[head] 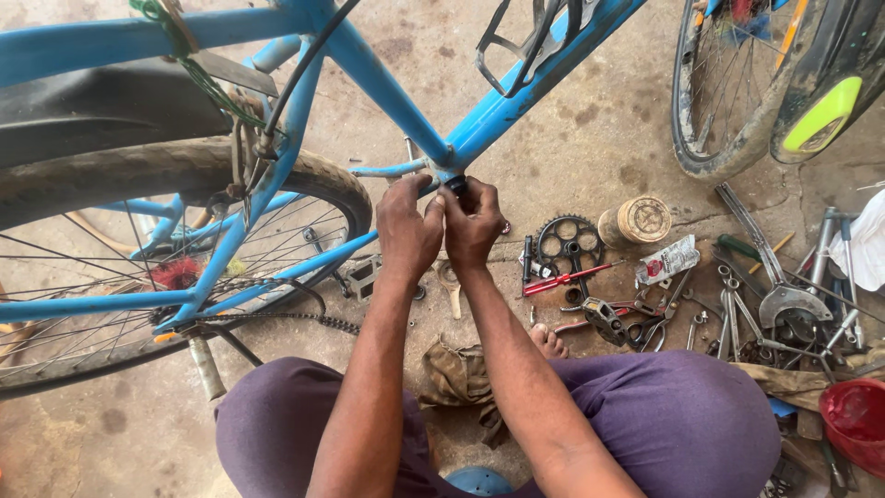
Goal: The person is repairing a bicycle by applying grease to a bearing and installing it into the bottom bracket shell. They then use a hammer and a metal tool to tap the bearing into place.
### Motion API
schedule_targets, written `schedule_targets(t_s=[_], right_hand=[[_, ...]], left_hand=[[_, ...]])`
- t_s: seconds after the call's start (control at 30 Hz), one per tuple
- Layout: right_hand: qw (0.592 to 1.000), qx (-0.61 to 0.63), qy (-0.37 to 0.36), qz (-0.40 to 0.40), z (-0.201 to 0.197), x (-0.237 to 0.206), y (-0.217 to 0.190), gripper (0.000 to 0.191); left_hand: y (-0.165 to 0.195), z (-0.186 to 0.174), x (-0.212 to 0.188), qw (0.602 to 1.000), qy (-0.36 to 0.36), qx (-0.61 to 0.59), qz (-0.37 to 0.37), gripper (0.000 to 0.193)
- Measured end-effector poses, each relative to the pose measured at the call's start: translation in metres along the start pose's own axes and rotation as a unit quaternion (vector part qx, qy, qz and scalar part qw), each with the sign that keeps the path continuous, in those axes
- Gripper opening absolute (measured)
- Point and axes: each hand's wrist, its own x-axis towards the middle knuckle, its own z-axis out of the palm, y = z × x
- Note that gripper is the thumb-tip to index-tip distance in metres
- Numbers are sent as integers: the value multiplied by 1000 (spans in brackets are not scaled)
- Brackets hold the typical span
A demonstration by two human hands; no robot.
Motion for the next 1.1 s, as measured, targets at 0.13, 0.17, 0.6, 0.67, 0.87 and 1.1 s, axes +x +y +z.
schedule_targets(t_s=[0.13,0.17,0.6,0.67,0.87,1.1], right_hand=[[988,96,2,124,1,2,-2,31],[982,120,1,146,2,2,-3,33],[994,-37,-6,102,2,-3,-6,29],[997,-60,-21,38,3,-10,-5,29],[999,-21,31,11,12,-20,-5,36],[971,97,30,217,7,-12,-22,34]], left_hand=[[6,-4,3,999,-36,37,-6,33],[9,-4,4,997,-55,59,-10,35],[-12,-1,3,989,-100,107,-20,23],[-16,-3,-1,992,-71,106,1,26],[-16,-11,-9,994,-63,94,11,29],[-9,-10,-5,991,-87,97,-18,40]])
